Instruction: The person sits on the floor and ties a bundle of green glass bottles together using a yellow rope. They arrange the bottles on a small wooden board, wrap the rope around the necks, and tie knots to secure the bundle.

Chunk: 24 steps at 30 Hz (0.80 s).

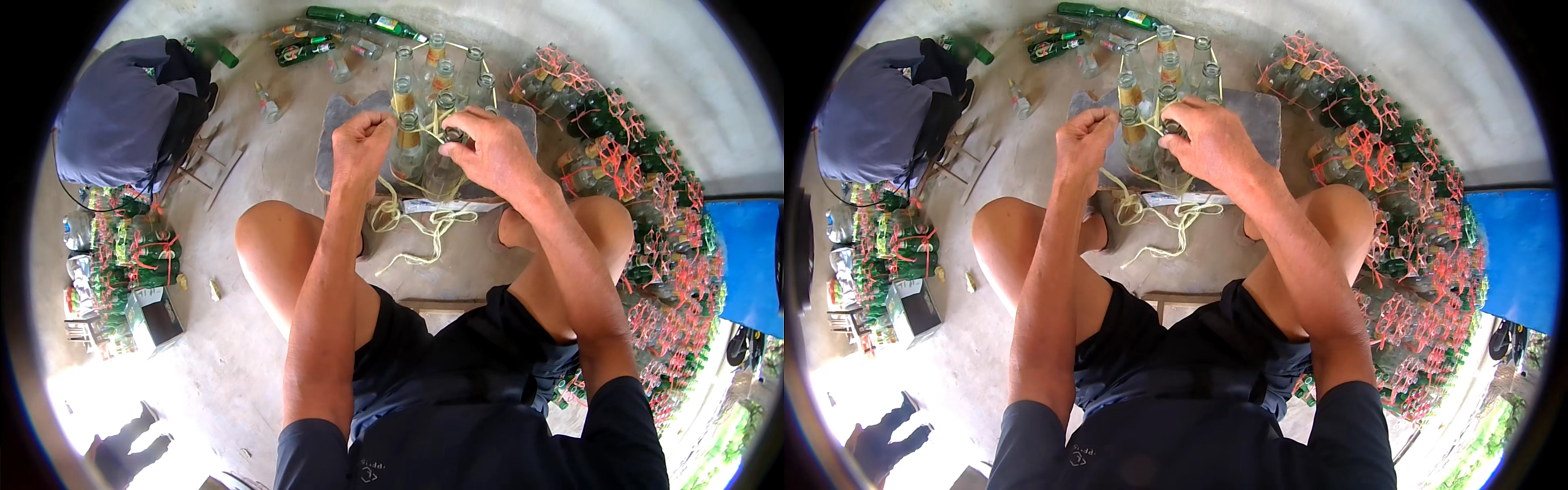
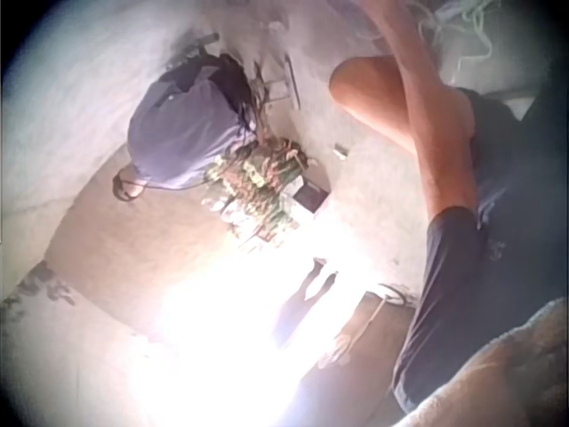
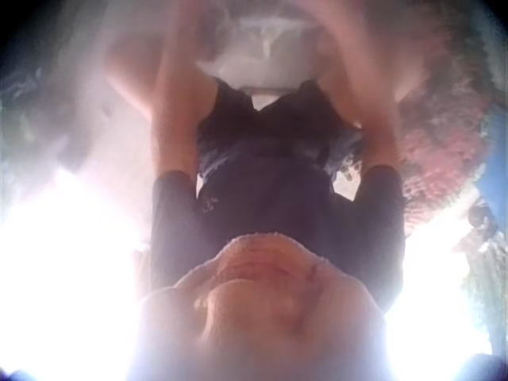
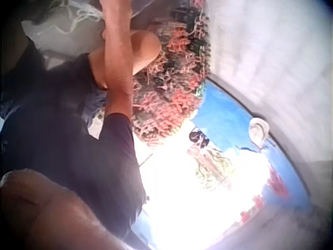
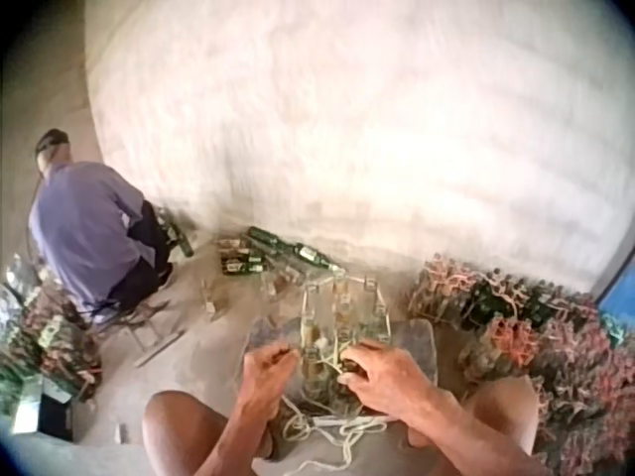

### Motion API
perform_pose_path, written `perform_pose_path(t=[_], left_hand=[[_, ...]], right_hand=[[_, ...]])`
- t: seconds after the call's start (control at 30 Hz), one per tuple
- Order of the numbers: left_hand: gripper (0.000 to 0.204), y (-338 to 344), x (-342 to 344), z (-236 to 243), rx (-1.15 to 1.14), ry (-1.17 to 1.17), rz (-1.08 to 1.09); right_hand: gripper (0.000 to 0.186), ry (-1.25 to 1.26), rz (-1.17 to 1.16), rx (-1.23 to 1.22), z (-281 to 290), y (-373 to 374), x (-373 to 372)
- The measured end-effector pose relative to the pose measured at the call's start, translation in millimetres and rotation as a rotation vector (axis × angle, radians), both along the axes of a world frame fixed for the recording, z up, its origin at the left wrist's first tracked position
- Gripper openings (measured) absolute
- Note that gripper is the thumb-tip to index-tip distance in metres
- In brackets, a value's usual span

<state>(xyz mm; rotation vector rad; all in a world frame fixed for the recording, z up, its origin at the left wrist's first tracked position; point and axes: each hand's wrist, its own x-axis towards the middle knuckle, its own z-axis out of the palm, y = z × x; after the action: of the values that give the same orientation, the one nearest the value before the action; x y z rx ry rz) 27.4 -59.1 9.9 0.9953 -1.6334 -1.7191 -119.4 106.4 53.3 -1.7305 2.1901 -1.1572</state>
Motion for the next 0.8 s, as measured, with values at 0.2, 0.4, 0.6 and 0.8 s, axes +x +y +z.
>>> perform_pose_path(t=[0.2, 0.4, 0.6, 0.8], left_hand=[[0.015, -6, 7, -8, 0.087, 0.096, -0.098], [0.011, -11, 10, -11, 0.119, 0.156, -0.146], [0.009, -17, 11, -6, 0.17, 0.173, -0.195], [0.01, -22, 7, -16, 0.195, 0.216, -0.217]], right_hand=[[0.029, 0.057, -0.01, 0.088, 12, -1, 2], [0.021, 0.148, -0.034, 0.108, 33, -18, 5], [0.014, 0.457, 0.151, -0.07, 21, -58, -15], [0.026, 0.233, 0.18, 0.266, 10, -83, -23]])
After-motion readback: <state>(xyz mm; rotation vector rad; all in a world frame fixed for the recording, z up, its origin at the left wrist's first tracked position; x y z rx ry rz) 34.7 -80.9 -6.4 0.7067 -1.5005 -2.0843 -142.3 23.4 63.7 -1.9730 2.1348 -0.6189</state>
